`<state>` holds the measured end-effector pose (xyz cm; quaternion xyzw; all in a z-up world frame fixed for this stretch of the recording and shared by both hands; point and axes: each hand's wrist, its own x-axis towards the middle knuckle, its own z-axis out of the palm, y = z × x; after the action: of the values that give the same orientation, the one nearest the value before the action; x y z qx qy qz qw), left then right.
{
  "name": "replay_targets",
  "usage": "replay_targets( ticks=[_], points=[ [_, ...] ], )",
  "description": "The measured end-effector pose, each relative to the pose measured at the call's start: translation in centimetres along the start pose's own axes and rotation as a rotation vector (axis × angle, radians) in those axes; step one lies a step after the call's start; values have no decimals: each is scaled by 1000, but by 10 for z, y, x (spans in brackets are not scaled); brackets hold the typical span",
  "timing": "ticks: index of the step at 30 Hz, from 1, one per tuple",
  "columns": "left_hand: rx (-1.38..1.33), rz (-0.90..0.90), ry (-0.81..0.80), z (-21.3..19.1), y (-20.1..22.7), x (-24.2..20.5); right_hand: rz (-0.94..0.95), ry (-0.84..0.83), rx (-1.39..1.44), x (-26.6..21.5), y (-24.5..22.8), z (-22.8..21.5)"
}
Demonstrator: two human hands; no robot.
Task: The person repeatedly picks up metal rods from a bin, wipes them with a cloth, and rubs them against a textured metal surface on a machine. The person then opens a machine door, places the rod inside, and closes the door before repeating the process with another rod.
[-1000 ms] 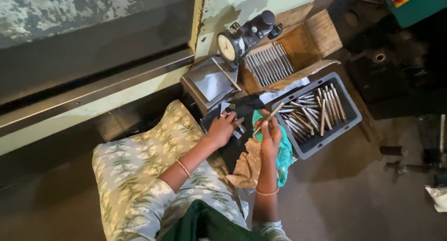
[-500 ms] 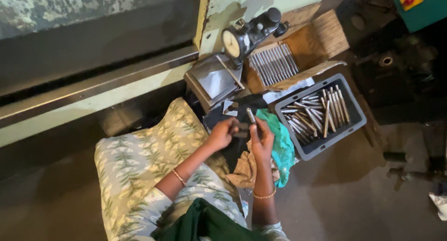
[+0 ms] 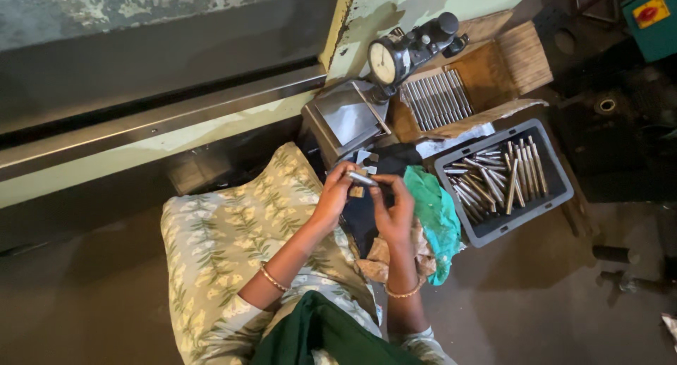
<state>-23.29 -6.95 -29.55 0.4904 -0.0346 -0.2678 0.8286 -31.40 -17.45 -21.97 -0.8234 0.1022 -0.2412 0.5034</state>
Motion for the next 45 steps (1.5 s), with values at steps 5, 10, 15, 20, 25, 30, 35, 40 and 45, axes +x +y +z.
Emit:
replay_targets(
  ticks=[5, 10, 15, 20, 25, 30, 35, 40, 45],
  points=[
    [17, -12, 54, -2, -1, 1, 47, -22, -31, -1, -4, 6],
    [47, 105, -7, -5, -1, -1, 63, -32, -11, -4, -4, 6],
    [38, 52, -17, -6, 3, -2, 71, -29, -86, -7, -5, 3],
    [0, -4, -30, -5, 7, -5, 115, -32, -86, -7, -6, 2],
    [19, -11, -50, -6, 7, -6, 32, -47, -74, -6, -9, 1],
    [-10, 26, -68, -7, 8, -8, 75, -51, -88, -7, -15, 2],
    [-20, -9, -62, -6, 10, -11, 75, -65, -128, -7, -23, 2],
    [-6, 37, -108, -5, 14, -13, 123, -144, -141, -6, -27, 1],
    [7, 0, -162, -7, 18, -15, 67, -194, -72, -5, -26, -2]
  ],
)
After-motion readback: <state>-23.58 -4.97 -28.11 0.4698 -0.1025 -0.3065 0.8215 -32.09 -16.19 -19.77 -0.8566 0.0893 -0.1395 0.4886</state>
